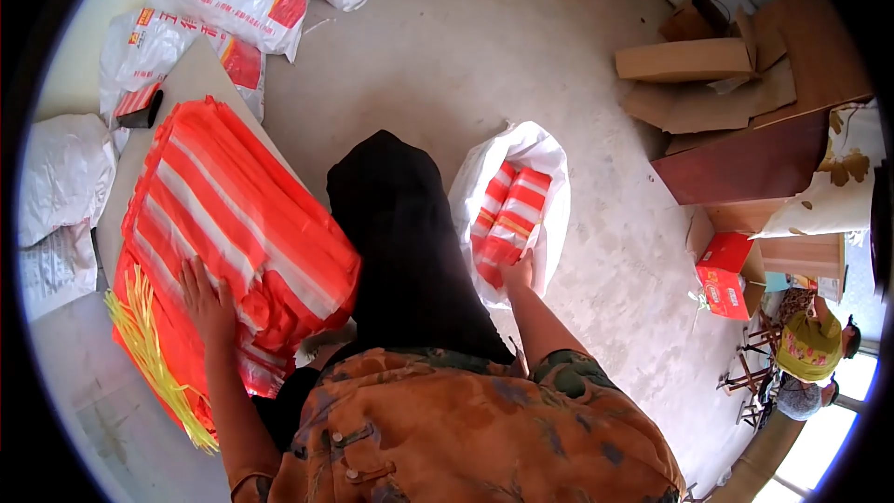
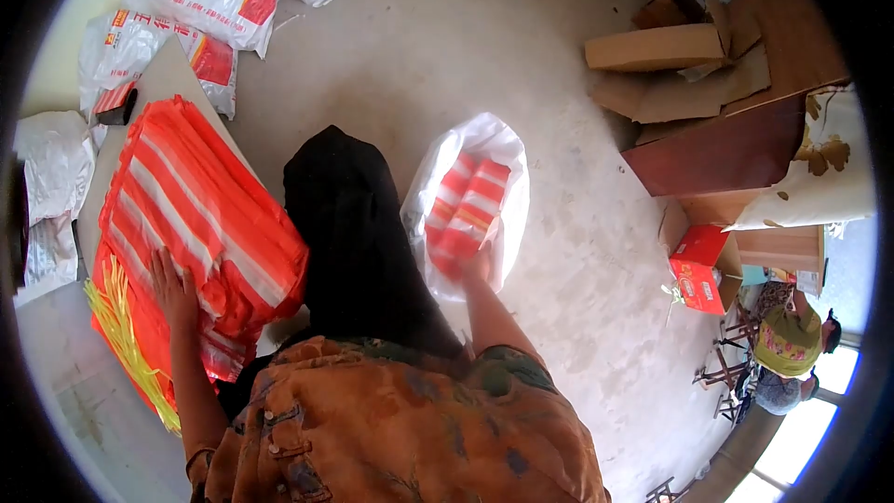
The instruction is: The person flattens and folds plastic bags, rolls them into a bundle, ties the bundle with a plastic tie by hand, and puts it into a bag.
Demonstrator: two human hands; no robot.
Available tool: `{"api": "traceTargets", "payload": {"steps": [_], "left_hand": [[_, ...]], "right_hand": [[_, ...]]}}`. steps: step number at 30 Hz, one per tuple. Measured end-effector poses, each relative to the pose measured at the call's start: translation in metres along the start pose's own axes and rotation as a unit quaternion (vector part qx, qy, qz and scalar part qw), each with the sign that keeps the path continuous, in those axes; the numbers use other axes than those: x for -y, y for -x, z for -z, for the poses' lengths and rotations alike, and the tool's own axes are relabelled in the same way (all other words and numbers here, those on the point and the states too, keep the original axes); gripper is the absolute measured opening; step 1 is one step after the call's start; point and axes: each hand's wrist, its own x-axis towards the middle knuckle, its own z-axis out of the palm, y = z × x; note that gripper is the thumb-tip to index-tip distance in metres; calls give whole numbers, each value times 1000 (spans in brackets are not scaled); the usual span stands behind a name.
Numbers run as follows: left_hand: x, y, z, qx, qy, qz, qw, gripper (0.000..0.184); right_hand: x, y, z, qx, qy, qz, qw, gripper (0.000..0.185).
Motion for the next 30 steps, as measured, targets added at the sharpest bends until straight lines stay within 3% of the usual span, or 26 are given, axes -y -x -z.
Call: {"api": "traceTargets", "payload": {"steps": [2, 5, 8, 17, 20, 23, 27, 30], "left_hand": [[1, -1, -2, -5, -2, -2, 1000, 64], [1, 0, -3, -10, -7, -4, 1000, 64], [0, 1, -2, -16, -4, -9, 1000, 64], [-4, 1, 1, -18, -7, -6, 1000, 63], [-2, 0, -4, -24, -9, -10, 1000, 63], [0, 1, -4, -27, -11, -17, 999, 63], [1, 0, -3, -21, -12, -19, 1000, 63], [-2, -1, -1, -15, -9, -14, 1000, 63]], "right_hand": [[1, 8, -6, -69, 75, 82, 991, 83], [23, 22, 23, 47, 231, 220, 947, 78], [47, 28, 38, 150, 269, 283, 908, 75], [64, 11, 17, 245, 402, 195, 860, 78], [58, -8, 17, 209, 387, 287, 851, 84], [69, -14, 24, 80, 429, 393, 810, 94], [115, -5, 39, 155, 440, 248, 849, 112], [89, -33, 19, 140, 477, 253, 830, 117]]}}
